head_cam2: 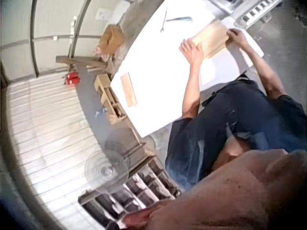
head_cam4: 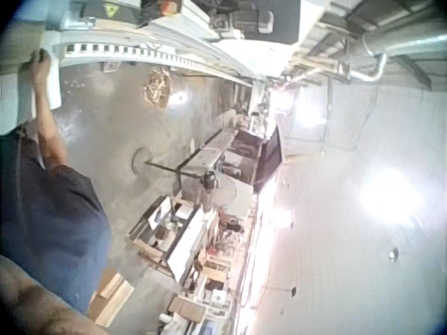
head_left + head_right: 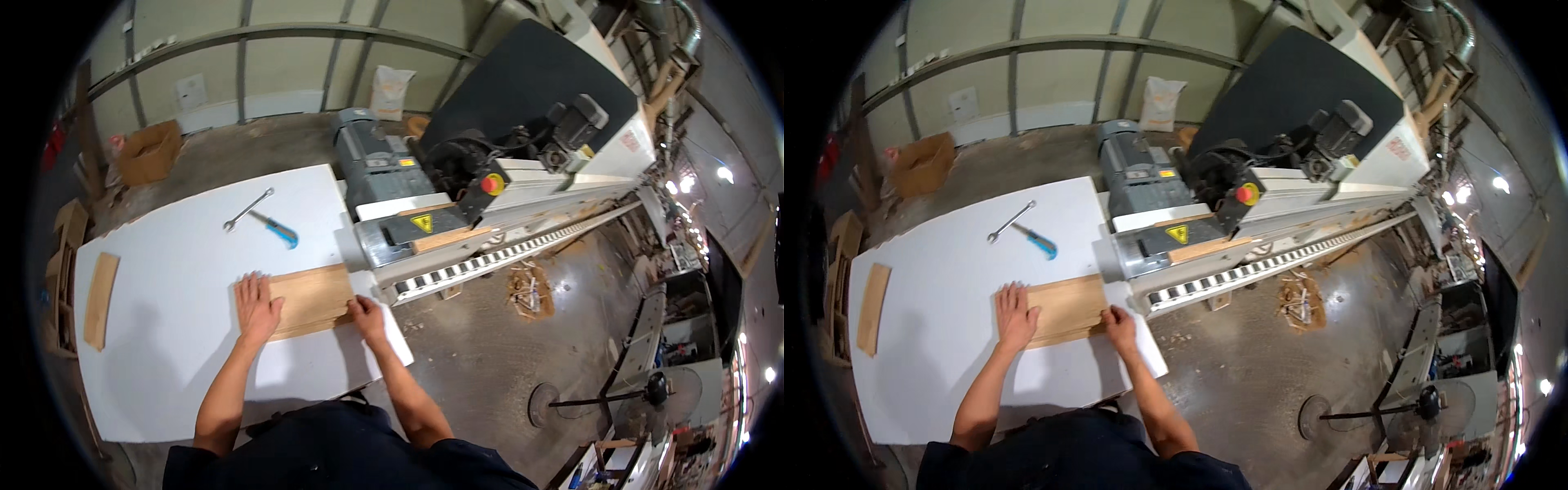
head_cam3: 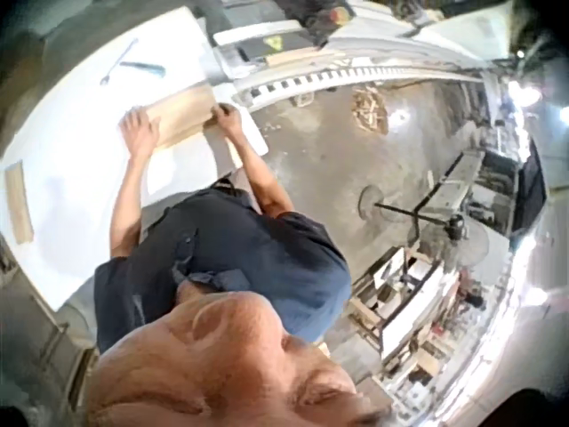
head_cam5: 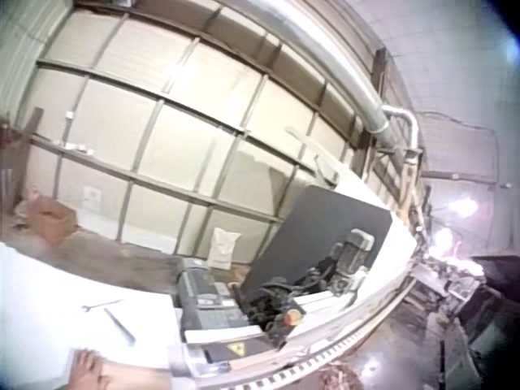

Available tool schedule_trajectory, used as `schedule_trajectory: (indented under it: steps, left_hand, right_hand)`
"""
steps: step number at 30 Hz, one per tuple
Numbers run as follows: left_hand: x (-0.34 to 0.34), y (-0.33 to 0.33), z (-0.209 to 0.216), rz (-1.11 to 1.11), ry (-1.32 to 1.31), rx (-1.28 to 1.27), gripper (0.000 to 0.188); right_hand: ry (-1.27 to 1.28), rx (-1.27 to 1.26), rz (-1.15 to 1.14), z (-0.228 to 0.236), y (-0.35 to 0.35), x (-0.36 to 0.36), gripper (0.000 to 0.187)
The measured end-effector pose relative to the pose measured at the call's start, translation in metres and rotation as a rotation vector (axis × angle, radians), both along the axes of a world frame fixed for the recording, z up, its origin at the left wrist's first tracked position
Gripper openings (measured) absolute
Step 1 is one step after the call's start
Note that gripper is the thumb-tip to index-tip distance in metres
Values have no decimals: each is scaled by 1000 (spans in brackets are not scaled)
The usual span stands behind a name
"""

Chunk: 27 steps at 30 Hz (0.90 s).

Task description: The person picks up wood blocks from a table and places them onto a large stack of wood on the floor, arranging them into specific positions.

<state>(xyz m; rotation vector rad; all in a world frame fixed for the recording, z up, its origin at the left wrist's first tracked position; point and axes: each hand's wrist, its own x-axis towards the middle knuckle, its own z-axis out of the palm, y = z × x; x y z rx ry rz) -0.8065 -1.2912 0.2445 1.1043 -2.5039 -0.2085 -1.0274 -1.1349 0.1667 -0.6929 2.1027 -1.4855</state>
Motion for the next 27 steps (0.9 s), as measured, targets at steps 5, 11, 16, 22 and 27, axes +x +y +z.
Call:
schedule_trajectory:
  steps: [5,11,16,22,27]
  left_hand:
    - [0,-3,-3,-12,1,-66,57]
    - [14,-4,-9,-27,24,0,57]
    - [12,3,-1,-3,-18,41,58]
    - [8,5,6,-19,-24,118,58]
    - [-1,4,1,-60,244,162,57]
  right_hand:
    - [-241,-225,-68,30,-17,-15,33]
    - [-913,-550,-269,59,-53,-31,38]
    - [-1014,-404,-422,71,-64,-45,42]
    - [-935,-476,-349,66,-68,-35,27]
    - [-830,-293,-151,50,-60,7,20]
